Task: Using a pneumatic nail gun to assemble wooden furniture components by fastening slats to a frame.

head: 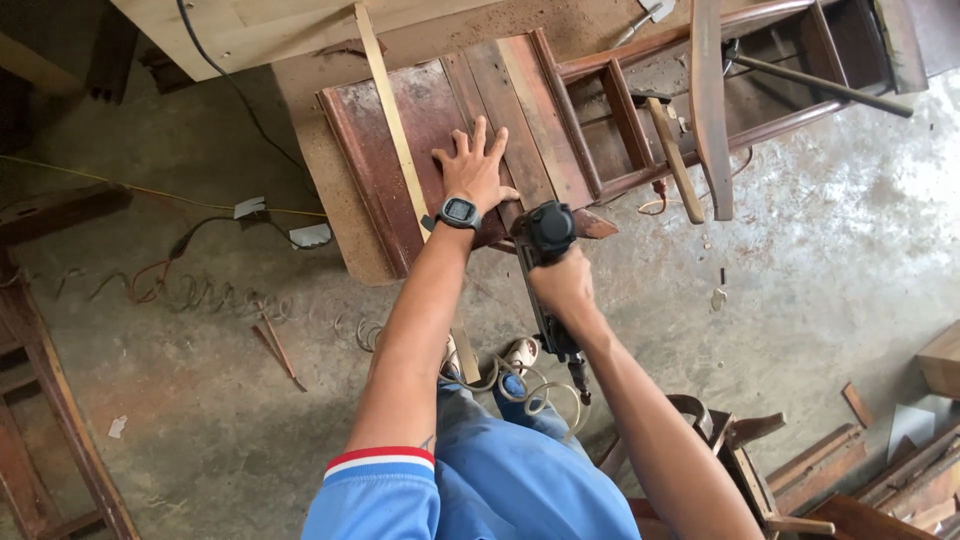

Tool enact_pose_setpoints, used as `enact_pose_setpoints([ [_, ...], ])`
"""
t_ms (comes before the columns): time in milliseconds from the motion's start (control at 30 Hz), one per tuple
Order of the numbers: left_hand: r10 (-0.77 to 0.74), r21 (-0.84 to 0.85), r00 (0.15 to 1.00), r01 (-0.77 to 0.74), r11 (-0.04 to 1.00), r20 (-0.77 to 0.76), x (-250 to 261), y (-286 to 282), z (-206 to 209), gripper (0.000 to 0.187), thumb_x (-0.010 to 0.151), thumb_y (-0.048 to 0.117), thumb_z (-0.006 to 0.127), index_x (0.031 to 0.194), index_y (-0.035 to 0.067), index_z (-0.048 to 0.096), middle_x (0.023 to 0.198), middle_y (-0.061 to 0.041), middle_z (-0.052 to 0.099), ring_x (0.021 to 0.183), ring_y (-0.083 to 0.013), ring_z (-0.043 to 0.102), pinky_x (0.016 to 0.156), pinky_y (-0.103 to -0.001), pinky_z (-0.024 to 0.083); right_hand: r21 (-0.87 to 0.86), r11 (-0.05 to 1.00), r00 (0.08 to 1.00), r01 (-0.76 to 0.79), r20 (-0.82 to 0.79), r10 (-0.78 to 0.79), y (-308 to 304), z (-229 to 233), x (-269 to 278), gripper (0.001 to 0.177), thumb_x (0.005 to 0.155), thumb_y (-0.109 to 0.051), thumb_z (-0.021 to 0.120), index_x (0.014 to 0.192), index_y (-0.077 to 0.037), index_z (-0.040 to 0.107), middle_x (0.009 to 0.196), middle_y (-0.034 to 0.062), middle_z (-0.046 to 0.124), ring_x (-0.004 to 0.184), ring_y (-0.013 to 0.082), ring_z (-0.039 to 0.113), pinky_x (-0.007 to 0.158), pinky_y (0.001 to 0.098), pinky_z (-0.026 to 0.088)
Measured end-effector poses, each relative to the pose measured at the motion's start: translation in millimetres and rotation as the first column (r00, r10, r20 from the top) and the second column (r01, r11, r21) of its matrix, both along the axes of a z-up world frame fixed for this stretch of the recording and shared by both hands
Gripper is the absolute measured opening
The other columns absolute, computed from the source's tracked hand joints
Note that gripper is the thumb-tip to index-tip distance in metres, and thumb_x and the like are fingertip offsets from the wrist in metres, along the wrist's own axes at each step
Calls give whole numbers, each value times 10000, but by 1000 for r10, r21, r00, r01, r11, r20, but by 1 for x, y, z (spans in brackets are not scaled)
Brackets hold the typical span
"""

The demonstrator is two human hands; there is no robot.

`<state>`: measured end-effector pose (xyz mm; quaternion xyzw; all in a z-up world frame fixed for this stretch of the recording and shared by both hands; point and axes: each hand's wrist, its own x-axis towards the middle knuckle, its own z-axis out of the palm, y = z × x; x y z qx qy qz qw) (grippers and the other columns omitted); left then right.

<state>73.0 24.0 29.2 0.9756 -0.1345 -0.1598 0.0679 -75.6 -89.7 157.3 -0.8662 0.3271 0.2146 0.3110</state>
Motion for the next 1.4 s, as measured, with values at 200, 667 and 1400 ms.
enact_pose_setpoints([
  [200,8,1,1000,-8,1000,11,0,2,1,1068,818,759,697,1651,290,222,1714,-139,92,1452,-467,238,982,-785,331,90,996,999,-11,31,9,-13,4,1,160,746,-30,619,851,85,657,766,241,636,741,381,648,661,496,528],
  [667,3,-5,1000,-3,1000,22,0,2,0,1083,783,771,706,1640,304,236,1708,-134,117,1437,-462,260,978,-775,347,131,991,1000,17,-12,-16,-23,-5,11,100,692,7,688,607,57,674,444,149,573,351,256,625,352,408,498],
  [1400,-39,-24,998,38,999,-46,14,13,6,608,1043,191,389,1626,330,283,1697,-98,147,1391,-414,300,970,-694,401,-98,981,984,-168,-78,160,-5,-3,6,421,792,-214,573,1095,22,745,1036,268,747,1037,470,713,855,569,585],
])
